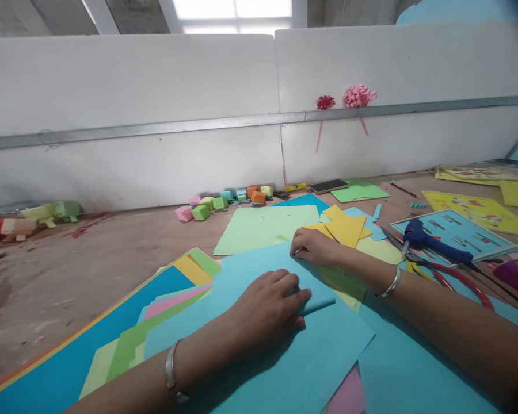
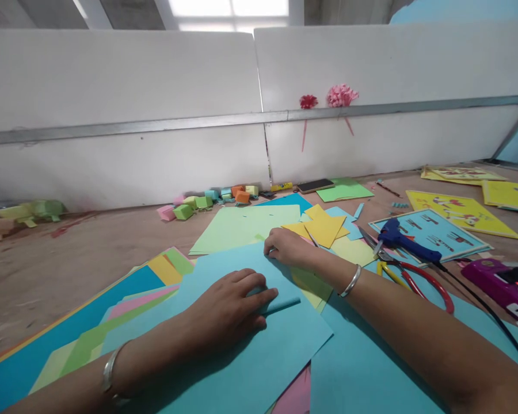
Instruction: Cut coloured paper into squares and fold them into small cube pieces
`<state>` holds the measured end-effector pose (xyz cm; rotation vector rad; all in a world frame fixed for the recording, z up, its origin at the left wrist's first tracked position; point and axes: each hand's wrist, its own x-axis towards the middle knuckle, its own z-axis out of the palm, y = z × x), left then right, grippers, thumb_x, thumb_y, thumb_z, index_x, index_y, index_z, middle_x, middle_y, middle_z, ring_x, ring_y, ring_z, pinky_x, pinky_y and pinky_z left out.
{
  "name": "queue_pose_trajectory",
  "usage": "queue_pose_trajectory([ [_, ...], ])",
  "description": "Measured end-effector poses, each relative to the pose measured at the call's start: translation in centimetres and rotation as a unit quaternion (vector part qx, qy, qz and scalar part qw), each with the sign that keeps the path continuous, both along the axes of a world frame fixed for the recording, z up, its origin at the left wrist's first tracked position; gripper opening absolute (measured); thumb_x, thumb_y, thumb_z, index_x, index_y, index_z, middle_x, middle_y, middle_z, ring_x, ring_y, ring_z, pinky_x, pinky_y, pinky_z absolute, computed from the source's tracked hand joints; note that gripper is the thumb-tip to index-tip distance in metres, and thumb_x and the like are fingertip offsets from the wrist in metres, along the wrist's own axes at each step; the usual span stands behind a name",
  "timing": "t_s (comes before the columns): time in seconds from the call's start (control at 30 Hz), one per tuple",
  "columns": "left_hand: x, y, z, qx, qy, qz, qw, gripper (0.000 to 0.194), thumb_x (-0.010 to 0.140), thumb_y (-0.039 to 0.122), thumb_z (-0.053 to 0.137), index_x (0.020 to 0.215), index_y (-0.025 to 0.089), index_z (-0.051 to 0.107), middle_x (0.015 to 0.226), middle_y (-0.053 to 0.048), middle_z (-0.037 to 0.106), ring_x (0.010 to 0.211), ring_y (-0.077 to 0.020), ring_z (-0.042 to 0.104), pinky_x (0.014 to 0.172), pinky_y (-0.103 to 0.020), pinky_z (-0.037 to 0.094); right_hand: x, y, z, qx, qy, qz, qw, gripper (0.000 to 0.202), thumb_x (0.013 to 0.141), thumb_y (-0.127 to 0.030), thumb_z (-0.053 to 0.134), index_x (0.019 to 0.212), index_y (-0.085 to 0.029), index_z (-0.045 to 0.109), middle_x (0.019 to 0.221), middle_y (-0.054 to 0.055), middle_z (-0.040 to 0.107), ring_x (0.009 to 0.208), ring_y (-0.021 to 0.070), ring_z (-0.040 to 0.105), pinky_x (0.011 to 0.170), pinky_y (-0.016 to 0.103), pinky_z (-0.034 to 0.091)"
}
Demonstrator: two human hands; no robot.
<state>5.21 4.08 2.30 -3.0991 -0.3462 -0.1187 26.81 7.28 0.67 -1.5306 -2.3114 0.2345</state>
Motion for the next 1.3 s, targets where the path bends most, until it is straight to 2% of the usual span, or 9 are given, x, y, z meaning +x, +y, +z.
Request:
queue_pose_trajectory([
  [0.1, 0.3, -0.9, -0.9, 0.118, -0.006, -0.014, 0.993, 0.027, 0.094, 0.022, 0.050, 0.116, 0.012, 0.060, 0.085, -0.008, 0.066, 0.071, -0.0210, 0.061, 0.058, -0.033, 0.050, 0.0, 0.1, -0.1, -0.002, -0.001, 0.002, 1.000, 0.018, 0.078, -0.008, 0.064, 0.085, -0.019, 0.077, 0.091, 0.007, 0.065, 0.086, 0.0188, 0.063, 0.077, 0.027, 0.047],
  [0.2, 0.2, -0.9, -1.5, 0.223, -0.095, -0.052, 0.969, 0.027, 0.094, 0.007, 0.038, 0.107, 0.007, 0.062, 0.068, -0.006, 0.062, 0.056, -0.0179, 0.056, 0.044, -0.028, 0.042, 0.1, 0.2, 0.2, -0.007, -0.007, 0.015, 1.000, 0.024, 0.078, -0.004, 0.060, 0.087, -0.018, 0.077, 0.093, 0.008, 0.067, 0.087, 0.0196, 0.063, 0.078, 0.028, 0.047],
  [0.37, -0.8, 0.4, -0.1, 0.294, -0.265, -0.003, 0.918, 0.022, 0.093, 0.007, 0.044, 0.104, 0.010, 0.062, 0.073, -0.006, 0.068, 0.059, -0.0164, 0.061, 0.048, -0.026, 0.044, 1.5, -0.8, 2.4, -0.013, -0.013, 0.072, 0.997, 0.044, 0.066, 0.008, 0.058, 0.095, -0.020, 0.076, 0.103, 0.008, 0.071, 0.093, 0.0200, 0.065, 0.079, 0.028, 0.049],
  [0.47, -1.4, 1.5, 1.1, 0.264, -0.354, 0.039, 0.896, 0.020, 0.092, 0.010, 0.051, 0.108, 0.014, 0.062, 0.082, -0.006, 0.072, 0.069, -0.0172, 0.067, 0.057, -0.026, 0.049, 2.8, -2.3, 4.0, 0.024, 0.019, 0.077, 0.997, 0.045, 0.069, 0.005, 0.061, 0.103, -0.021, 0.073, 0.112, 0.006, 0.071, 0.101, 0.0197, 0.064, 0.084, 0.028, 0.050],
  [0.57, -1.7, 2.5, 1.5, 0.178, -0.429, 0.043, 0.885, 0.017, 0.091, 0.010, 0.054, 0.104, 0.017, 0.063, 0.085, -0.006, 0.072, 0.076, -0.0165, 0.068, 0.066, -0.025, 0.053, 3.6, -4.3, 4.6, 0.094, 0.069, 0.025, 0.993, 0.022, 0.083, -0.012, 0.061, 0.100, -0.020, 0.072, 0.104, 0.007, 0.073, 0.097, 0.0202, 0.066, 0.082, 0.030, 0.051],
  [0.67, -1.6, 3.2, 1.0, 0.110, -0.476, 0.040, 0.872, 0.018, 0.090, 0.007, 0.054, 0.099, 0.019, 0.063, 0.087, -0.005, 0.072, 0.083, -0.0163, 0.068, 0.077, -0.027, 0.055, 3.7, -6.0, 4.1, 0.179, 0.122, -0.027, 0.976, 0.019, 0.093, -0.025, 0.053, 0.095, -0.020, 0.072, 0.093, 0.007, 0.075, 0.086, 0.0194, 0.068, 0.075, 0.030, 0.052],
  [0.8, -1.3, 3.4, 0.4, 0.086, -0.476, 0.042, 0.874, 0.020, 0.089, 0.009, 0.056, 0.104, 0.021, 0.062, 0.094, -0.007, 0.072, 0.094, -0.0201, 0.067, 0.084, -0.034, 0.055, 2.8, -7.6, 2.9, 0.290, 0.116, -0.032, 0.949, 0.022, 0.095, -0.030, 0.053, 0.088, -0.020, 0.071, 0.085, 0.006, 0.075, 0.082, 0.0194, 0.068, 0.075, 0.031, 0.049],
  [1.0, -1.6, 1.3, 1.7, 0.052, -0.484, 0.051, 0.872, 0.020, 0.083, 0.021, 0.072, 0.101, 0.022, 0.063, 0.091, -0.005, 0.071, 0.087, -0.0195, 0.067, 0.078, -0.032, 0.056, 1.3, -9.0, 3.2, 0.311, 0.083, -0.001, 0.947, 0.021, 0.096, -0.026, 0.053, 0.085, -0.019, 0.069, 0.077, 0.006, 0.073, 0.076, 0.0183, 0.065, 0.069, 0.029, 0.046],
  [1.3, -1.5, 1.0, 3.0, -0.084, -0.528, 0.104, 0.839, 0.002, 0.083, 0.022, 0.069, 0.082, 0.021, 0.068, 0.074, 0.000, 0.068, 0.068, -0.0146, 0.064, 0.061, -0.025, 0.053, 0.7, -10.1, 4.7, 0.272, 0.231, 0.004, 0.934, 0.021, 0.092, -0.034, 0.061, 0.078, -0.020, 0.069, 0.068, 0.002, 0.067, 0.064, 0.0133, 0.061, 0.060, 0.024, 0.046],
])
